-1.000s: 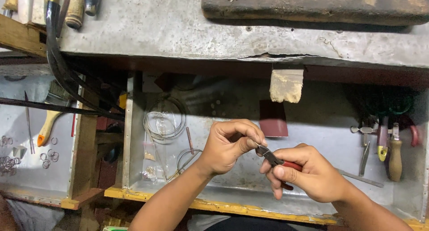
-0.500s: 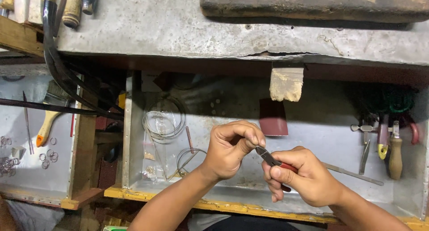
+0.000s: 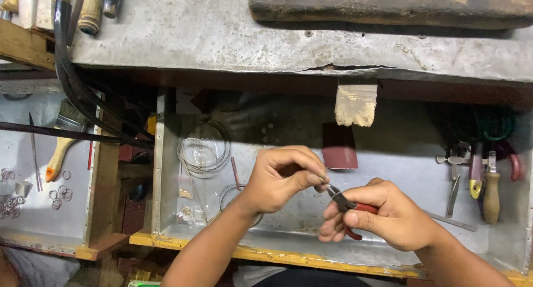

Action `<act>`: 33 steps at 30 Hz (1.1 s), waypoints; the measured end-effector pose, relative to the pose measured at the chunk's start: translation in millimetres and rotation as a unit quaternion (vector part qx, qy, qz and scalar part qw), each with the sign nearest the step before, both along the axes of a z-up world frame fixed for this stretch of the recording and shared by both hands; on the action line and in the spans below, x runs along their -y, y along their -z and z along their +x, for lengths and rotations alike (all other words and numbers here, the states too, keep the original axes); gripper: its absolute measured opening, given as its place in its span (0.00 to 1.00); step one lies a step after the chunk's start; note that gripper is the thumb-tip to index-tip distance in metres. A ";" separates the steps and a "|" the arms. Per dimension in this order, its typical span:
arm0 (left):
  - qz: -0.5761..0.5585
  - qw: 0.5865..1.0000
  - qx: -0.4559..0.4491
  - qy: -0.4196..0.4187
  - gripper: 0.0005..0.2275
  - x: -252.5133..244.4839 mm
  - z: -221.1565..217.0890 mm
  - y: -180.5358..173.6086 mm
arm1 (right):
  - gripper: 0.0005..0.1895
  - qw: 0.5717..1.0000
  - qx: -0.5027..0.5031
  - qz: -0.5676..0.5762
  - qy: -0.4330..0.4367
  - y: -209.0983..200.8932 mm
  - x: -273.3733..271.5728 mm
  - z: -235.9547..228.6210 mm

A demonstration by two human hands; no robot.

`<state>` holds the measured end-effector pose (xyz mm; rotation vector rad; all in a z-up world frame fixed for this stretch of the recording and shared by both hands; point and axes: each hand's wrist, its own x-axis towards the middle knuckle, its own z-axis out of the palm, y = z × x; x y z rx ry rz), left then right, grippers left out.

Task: The person is using pliers to bend small pieces of wire into loops for jewelry making.

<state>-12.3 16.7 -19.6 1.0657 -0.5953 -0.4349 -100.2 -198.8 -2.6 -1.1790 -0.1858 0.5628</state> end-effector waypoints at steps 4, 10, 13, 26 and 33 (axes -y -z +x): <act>0.348 0.904 0.247 0.038 0.05 -8.5 22.0 12.6 | 0.17 0.999 0.010 -0.005 0.038 1.3 3.6 -1.3; 0.562 0.718 0.408 0.040 0.14 -14.0 29.9 79.7 | 0.17 0.998 0.007 -0.012 0.058 3.6 6.1 -3.3; 0.355 0.776 0.496 -0.157 0.02 -5.4 37.9 28.4 | 0.16 0.999 0.013 0.001 0.047 4.1 8.1 -5.0; 0.340 0.767 0.388 -0.380 0.02 16.2 161.8 -103.6 | 0.16 0.998 0.022 -0.003 0.053 -0.3 5.7 -0.9; 0.418 0.769 0.319 -0.364 0.10 20.8 175.2 -101.1 | 0.16 0.999 0.007 -0.001 0.049 0.5 5.1 -1.8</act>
